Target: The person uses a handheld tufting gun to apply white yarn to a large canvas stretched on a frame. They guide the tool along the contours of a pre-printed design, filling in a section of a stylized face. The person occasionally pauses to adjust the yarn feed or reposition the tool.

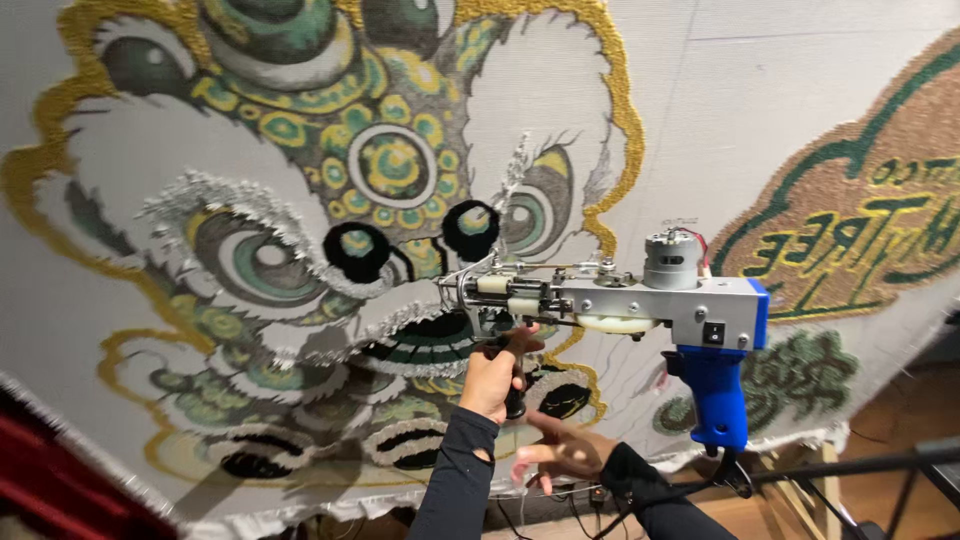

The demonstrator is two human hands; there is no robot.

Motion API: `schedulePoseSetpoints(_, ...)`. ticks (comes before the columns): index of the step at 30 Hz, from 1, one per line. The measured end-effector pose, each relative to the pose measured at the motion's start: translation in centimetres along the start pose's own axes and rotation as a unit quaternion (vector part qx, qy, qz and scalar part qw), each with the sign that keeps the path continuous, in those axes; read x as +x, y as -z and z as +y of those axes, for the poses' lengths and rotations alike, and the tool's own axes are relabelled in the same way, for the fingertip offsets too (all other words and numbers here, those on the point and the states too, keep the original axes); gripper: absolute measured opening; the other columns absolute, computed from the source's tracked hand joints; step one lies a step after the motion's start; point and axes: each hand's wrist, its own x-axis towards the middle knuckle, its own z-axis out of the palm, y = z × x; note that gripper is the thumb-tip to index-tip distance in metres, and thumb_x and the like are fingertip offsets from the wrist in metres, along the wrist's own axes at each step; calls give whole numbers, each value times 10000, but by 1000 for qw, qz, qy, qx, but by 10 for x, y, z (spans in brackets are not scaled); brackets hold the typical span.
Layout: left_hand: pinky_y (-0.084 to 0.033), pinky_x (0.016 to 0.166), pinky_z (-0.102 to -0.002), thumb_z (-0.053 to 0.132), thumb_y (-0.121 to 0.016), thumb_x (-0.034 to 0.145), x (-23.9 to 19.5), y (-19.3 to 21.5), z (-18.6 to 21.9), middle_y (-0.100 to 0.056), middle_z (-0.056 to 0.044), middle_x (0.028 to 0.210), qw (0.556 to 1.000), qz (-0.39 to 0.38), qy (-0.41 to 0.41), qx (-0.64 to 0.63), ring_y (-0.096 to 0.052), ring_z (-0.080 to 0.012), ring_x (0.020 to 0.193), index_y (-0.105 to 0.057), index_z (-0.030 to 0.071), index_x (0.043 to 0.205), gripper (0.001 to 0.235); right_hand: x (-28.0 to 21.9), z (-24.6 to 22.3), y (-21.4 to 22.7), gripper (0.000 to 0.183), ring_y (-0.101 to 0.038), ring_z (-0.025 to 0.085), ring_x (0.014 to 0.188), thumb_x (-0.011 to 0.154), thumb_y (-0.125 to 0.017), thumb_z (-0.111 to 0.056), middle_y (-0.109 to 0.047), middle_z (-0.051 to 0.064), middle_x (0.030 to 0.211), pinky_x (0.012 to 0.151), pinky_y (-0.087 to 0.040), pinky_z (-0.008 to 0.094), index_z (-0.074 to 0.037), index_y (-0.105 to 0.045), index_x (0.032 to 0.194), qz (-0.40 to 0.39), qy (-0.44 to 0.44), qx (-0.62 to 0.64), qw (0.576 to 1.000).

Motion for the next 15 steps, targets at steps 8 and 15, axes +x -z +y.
schedulePoseSetpoints(8,-324,441,-213,405,-726,917,-26,73,55,-614,-4,698,989,108,-55,83,-453,-41,532,-804,81,1093,377,-38,142,132,557,-715,337,944,827,-768,-566,-719,148,990,836,-575,444,-91,-604,1067,198,-106,-562,796)
schedulePoseSetpoints(15,-294,453,-211,315,-686,969,-63,207,91,-516,46,674,984,100,-108,101,-385,-43,534,-791,67,1131,314,-247,153,239,251,-719,286,1168,981,-540,-358,-743,75,1217,1005,-560,454,-230,-702,1124,462,-352,-530,618)
